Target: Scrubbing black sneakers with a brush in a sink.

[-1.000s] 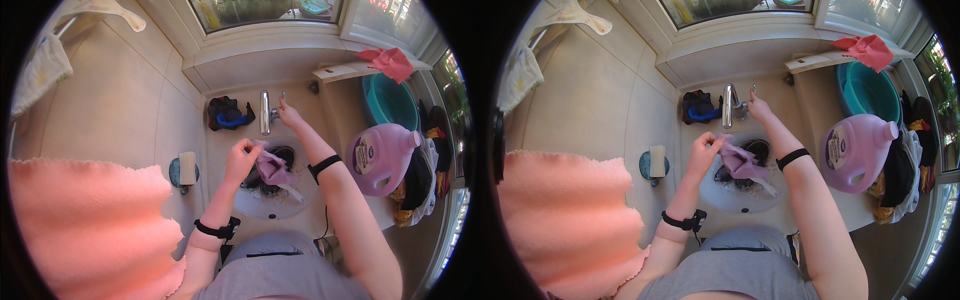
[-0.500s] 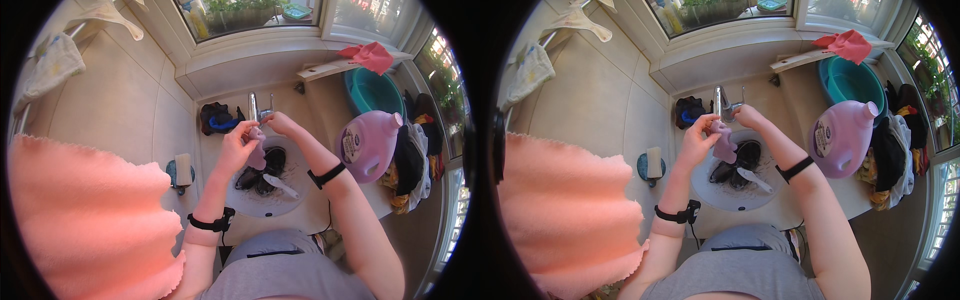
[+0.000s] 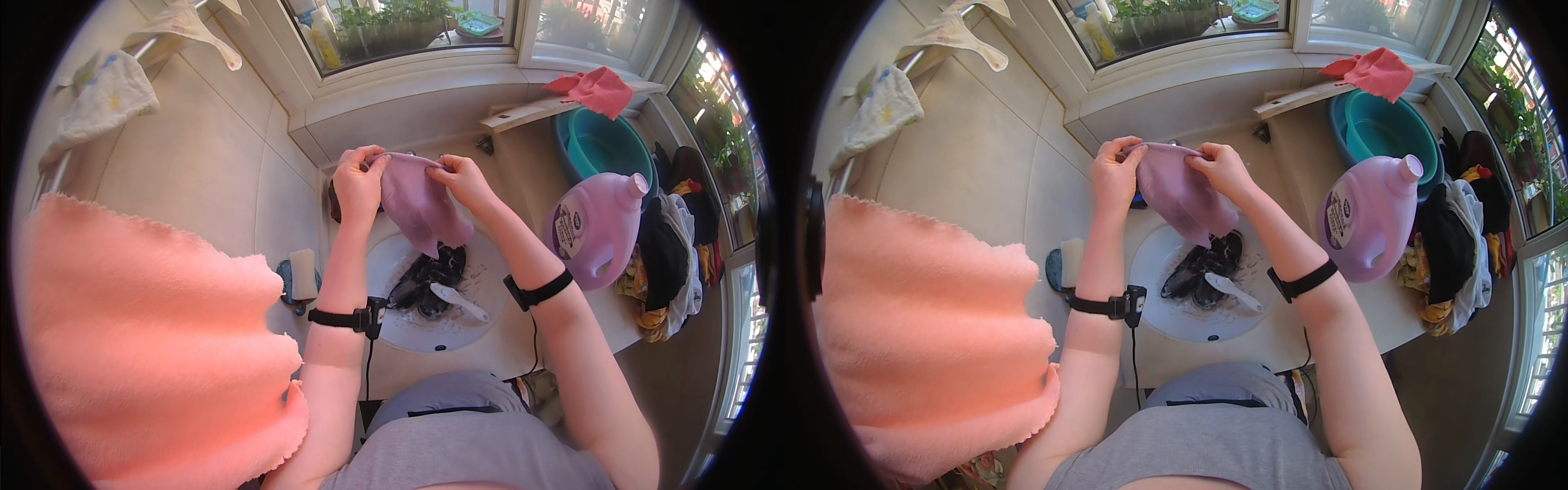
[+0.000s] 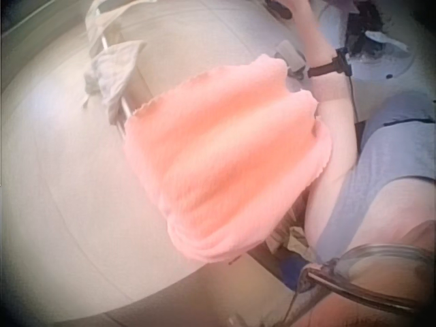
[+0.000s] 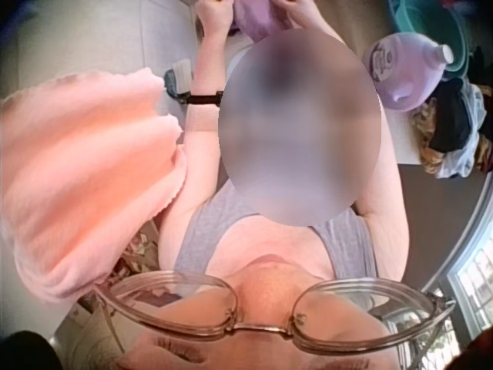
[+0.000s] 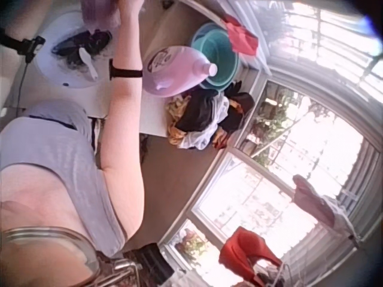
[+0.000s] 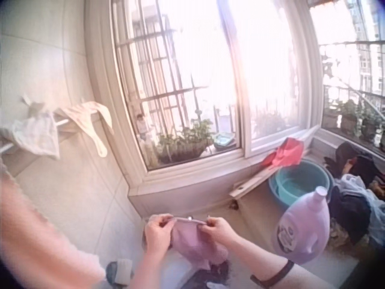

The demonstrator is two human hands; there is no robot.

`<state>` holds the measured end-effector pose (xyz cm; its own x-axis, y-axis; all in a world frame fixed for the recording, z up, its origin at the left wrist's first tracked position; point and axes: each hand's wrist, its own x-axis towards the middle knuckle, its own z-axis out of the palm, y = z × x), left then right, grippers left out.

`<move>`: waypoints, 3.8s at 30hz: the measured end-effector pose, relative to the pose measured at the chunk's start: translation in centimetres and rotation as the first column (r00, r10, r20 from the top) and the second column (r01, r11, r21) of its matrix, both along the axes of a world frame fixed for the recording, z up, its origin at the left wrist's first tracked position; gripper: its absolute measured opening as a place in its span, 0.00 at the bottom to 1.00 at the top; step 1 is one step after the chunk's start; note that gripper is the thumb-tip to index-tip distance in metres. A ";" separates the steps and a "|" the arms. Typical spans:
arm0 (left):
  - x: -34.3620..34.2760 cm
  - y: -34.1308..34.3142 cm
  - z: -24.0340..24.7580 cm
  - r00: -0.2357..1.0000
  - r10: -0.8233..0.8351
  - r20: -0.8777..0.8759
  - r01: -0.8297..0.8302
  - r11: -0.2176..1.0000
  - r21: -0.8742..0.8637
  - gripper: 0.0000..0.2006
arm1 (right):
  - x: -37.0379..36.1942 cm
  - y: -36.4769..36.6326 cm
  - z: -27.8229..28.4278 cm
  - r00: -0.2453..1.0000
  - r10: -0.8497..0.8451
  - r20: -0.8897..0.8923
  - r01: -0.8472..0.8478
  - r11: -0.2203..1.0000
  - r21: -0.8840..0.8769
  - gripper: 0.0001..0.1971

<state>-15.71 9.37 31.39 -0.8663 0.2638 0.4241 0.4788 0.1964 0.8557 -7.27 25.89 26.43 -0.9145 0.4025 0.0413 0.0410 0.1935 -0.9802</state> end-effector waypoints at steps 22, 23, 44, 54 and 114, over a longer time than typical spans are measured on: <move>1.7 0.0 -2.8 0.925 -0.310 0.219 0.308 0.950 0.043 0.08 | 1.7 -3.5 -0.9 0.997 0.075 0.000 -0.070 0.934 -0.349 0.11; 2.4 0.0 -2.4 0.872 -0.418 0.255 0.375 0.905 0.202 0.06 | 2.1 -3.3 0.1 0.994 0.043 -0.101 -0.076 0.932 -0.355 0.12; 0.6 -5.7 0.9 0.910 -0.319 0.265 0.330 0.944 0.002 0.08 | 2.9 -2.2 7.8 0.983 0.022 -0.184 -0.043 0.993 -0.112 0.08; -2.8 -0.7 -4.6 0.942 -0.232 0.244 0.264 0.959 -0.107 0.10 | -1.6 1.2 -0.3 0.980 -0.190 0.053 0.188 0.981 0.040 0.12; 7.6 -0.8 -6.9 0.985 -0.173 -0.016 0.173 0.981 0.083 0.18 | 3.5 -6.5 -0.6 0.940 -0.021 -0.339 0.114 0.960 0.257 0.16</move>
